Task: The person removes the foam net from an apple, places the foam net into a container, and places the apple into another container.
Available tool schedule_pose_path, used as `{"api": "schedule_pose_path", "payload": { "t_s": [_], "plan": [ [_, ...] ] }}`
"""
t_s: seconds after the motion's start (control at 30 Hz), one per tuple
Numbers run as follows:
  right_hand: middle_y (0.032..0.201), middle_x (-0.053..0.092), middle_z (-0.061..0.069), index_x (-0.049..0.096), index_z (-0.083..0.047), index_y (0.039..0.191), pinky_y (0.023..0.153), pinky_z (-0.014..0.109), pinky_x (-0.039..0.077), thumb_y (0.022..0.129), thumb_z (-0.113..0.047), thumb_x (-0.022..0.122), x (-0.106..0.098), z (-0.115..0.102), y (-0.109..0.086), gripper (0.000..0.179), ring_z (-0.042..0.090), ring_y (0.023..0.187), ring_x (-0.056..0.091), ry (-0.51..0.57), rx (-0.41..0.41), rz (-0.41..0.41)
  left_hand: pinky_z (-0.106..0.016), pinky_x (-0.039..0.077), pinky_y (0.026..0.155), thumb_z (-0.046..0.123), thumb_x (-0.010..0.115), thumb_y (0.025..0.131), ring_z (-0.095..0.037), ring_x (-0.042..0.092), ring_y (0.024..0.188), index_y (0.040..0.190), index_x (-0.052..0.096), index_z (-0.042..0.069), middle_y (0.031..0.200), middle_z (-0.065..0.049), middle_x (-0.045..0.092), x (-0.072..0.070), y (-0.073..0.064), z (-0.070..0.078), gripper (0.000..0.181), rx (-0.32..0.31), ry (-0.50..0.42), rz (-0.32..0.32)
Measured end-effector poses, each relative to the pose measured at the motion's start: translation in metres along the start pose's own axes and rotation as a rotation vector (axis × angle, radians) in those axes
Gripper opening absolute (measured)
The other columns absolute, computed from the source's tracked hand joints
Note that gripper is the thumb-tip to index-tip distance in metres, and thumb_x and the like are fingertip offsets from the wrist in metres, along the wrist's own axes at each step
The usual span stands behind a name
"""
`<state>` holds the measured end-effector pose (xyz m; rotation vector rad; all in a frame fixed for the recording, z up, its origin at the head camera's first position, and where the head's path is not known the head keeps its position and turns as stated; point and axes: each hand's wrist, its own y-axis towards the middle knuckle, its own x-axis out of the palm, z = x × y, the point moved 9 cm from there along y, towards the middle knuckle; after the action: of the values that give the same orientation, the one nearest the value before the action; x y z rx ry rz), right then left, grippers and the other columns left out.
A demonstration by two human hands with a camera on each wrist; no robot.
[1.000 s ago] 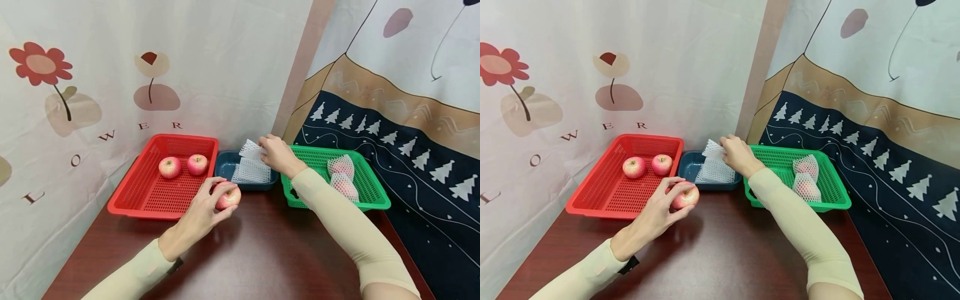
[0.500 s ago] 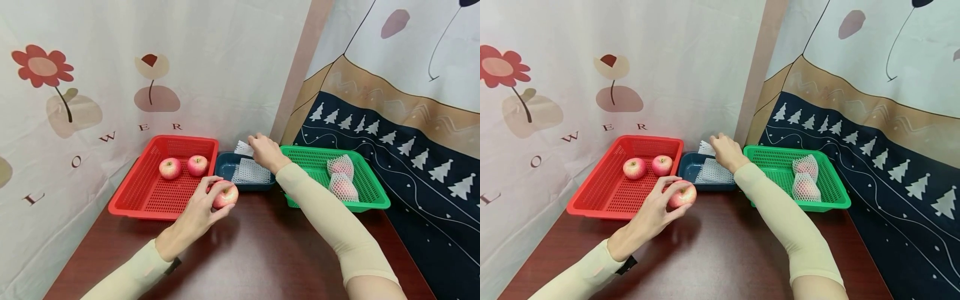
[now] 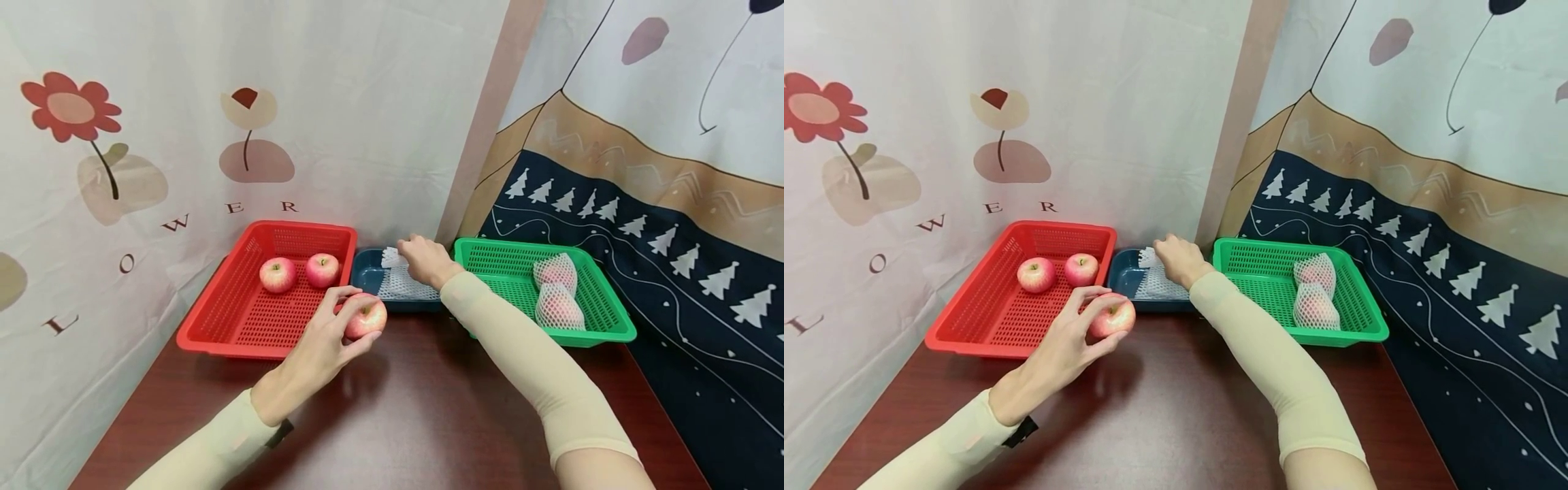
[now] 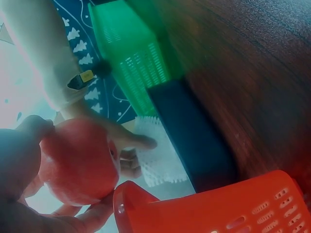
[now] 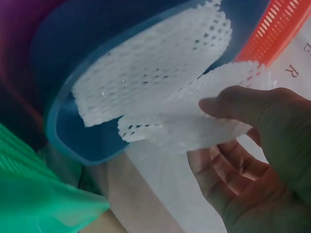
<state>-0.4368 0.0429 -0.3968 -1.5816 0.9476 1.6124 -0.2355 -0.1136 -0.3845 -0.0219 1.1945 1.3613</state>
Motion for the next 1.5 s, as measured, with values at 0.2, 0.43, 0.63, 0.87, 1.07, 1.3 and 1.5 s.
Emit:
{"api": "schedule_pose_path", "payload": {
  "t_s": [0.2, 0.43, 0.63, 0.87, 1.07, 1.3, 1.5],
  "plan": [
    [0.141, 0.078, 0.017, 0.077, -0.008, 0.145, 0.108, 0.048, 0.069, 0.107, -0.007, 0.081, 0.011, 0.000, -0.005, 0.038, 0.032, 0.127, 0.076, 0.059, -0.018, -0.078, -0.042, 0.075, 0.086, 0.020, 0.101, 0.093, -0.035, 0.065, 0.139, 0.148, 0.073, 0.020, 0.152, -0.018, 0.062, 0.001, 0.000, -0.001, 0.061, -0.017, -0.001, -0.011],
    [0.144, 0.079, 0.015, 0.079, -0.008, 0.144, 0.109, 0.046, 0.069, 0.105, -0.010, 0.086, 0.016, 0.004, -0.010, 0.039, 0.029, 0.124, 0.076, 0.094, -0.014, -0.131, -0.045, 0.075, 0.091, 0.021, 0.101, 0.093, -0.034, 0.065, 0.139, 0.147, 0.073, 0.020, 0.151, -0.017, 0.063, -0.001, 0.000, -0.002, 0.061, -0.015, 0.010, -0.009],
    [0.140, 0.081, 0.015, 0.080, -0.008, 0.139, 0.105, 0.045, 0.069, 0.105, -0.009, 0.084, 0.018, 0.001, -0.010, 0.034, 0.029, 0.119, 0.077, 0.104, -0.048, -0.155, -0.046, 0.074, 0.094, 0.020, 0.102, 0.092, -0.034, 0.066, 0.140, 0.147, 0.073, 0.019, 0.151, -0.018, 0.063, -0.004, 0.000, -0.003, 0.062, -0.006, 0.021, -0.002],
    [0.131, 0.081, 0.016, 0.079, -0.006, 0.136, 0.103, 0.045, 0.066, 0.106, -0.009, 0.083, 0.027, -0.002, -0.010, 0.030, 0.028, 0.111, 0.074, 0.121, -0.087, -0.195, -0.046, 0.074, 0.094, 0.020, 0.102, 0.092, -0.034, 0.064, 0.142, 0.148, 0.073, 0.020, 0.152, -0.018, 0.063, -0.004, 0.001, -0.003, 0.064, -0.016, 0.024, -0.012],
    [0.123, 0.083, 0.011, 0.081, -0.011, 0.131, 0.096, 0.043, 0.067, 0.105, -0.025, 0.086, 0.075, 0.022, 0.024, 0.030, 0.022, 0.102, 0.075, 0.141, -0.120, -0.195, -0.047, 0.074, 0.094, 0.020, 0.101, 0.092, -0.035, 0.064, 0.142, 0.148, 0.073, 0.020, 0.152, -0.018, 0.062, -0.004, 0.001, -0.003, 0.063, -0.021, 0.025, -0.018],
    [0.127, 0.085, 0.003, 0.084, -0.021, 0.131, 0.099, 0.041, 0.068, 0.113, -0.043, 0.075, 0.128, 0.040, 0.054, 0.030, 0.018, 0.103, 0.079, 0.131, -0.088, -0.277, -0.048, 0.074, 0.093, 0.019, 0.101, 0.092, -0.036, 0.064, 0.142, 0.148, 0.073, 0.019, 0.151, -0.019, 0.063, -0.006, 0.002, -0.003, 0.062, -0.009, 0.031, -0.009],
    [0.143, 0.082, 0.002, 0.082, -0.022, 0.143, 0.112, 0.041, 0.066, 0.116, -0.026, 0.053, 0.143, 0.036, 0.056, 0.040, 0.018, 0.125, 0.078, 0.068, -0.105, -0.383, -0.048, 0.074, 0.094, 0.020, 0.101, 0.092, -0.036, 0.064, 0.142, 0.147, 0.073, 0.017, 0.151, -0.019, 0.063, -0.008, 0.003, -0.001, 0.061, 0.009, 0.034, 0.004]
  ]
}}
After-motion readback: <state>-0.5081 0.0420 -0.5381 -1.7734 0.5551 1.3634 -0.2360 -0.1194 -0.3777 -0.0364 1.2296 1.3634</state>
